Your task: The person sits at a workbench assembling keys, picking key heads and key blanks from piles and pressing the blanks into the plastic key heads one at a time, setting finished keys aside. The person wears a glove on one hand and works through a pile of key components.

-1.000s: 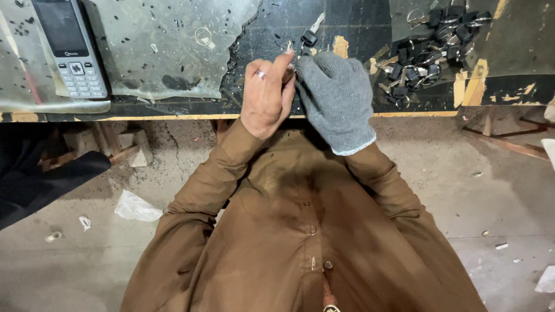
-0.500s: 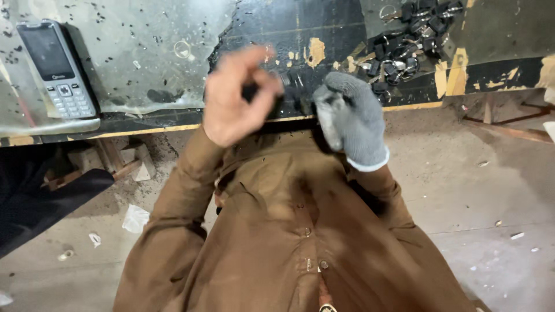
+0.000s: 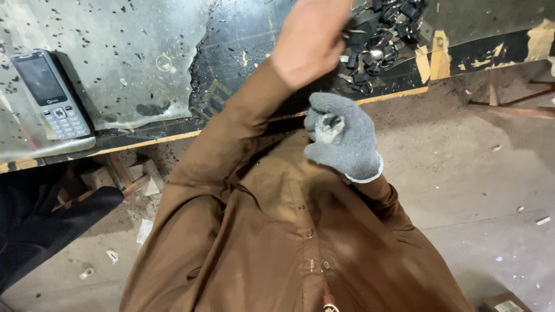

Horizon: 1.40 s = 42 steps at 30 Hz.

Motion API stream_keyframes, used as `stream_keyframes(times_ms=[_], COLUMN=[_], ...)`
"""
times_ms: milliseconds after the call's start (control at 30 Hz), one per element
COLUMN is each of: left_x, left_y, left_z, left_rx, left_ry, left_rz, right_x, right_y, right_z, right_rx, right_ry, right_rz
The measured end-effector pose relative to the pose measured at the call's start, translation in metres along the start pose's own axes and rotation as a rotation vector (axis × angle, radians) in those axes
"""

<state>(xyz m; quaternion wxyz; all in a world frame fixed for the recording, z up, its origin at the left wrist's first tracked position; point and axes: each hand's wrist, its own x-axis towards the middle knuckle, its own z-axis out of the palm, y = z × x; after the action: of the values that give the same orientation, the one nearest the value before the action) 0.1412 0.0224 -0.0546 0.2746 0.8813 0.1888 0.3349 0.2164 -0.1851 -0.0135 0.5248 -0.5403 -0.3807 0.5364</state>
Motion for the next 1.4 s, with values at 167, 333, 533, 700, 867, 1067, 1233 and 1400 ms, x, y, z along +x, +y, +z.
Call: stream_keyframes(times_ms=[167,333,533,700,867,1067,1233,1400], left_x=[-0.055,-0.099,-0.126,-0.114,-0.102,-0.086,-0.096,-0.114], left_y=[0.026,0.071,0.077,0.081,0.079,0.044,0.012,0.016], left_z=[-0.101,-0.108,-0.116,-0.113,-0.108,-0.086,-0.07,-0.06], left_rx=[-0.134,-0.538,-0.111,-0.177,-0.181,0.075,0.244,0.239], left_ry=[-0.001,-0.057,0.074,-0.014,0.006,0.013,0.016,0.169], left_rz=[-0.345,-0.446,-0.261,-0.162,-0.103,-0.07,-0.162,-0.317], right_x=[0.014,0.039,0.054,0.059,0.062,0.078,0.074,0.071], right_y=[-0.006,-0.009,-0.012,-0.021,-0.025,-0.029,-0.026,-0.013], right_z=[0.014,0.036,0.038,0.029,0.022,0.023,0.035,0.039], right_rx=[-0.306,-0.68,-0.628,-0.616,-0.671,-0.851,-1.088,-1.051], right_ry=[0.108,0.125,-0.049,-0.056,0.056,0.319,0.205,0.062], right_rz=[-0.231,-0.427,-0.332,-0.233,-0.319,-0.449,-0.42,-0.386])
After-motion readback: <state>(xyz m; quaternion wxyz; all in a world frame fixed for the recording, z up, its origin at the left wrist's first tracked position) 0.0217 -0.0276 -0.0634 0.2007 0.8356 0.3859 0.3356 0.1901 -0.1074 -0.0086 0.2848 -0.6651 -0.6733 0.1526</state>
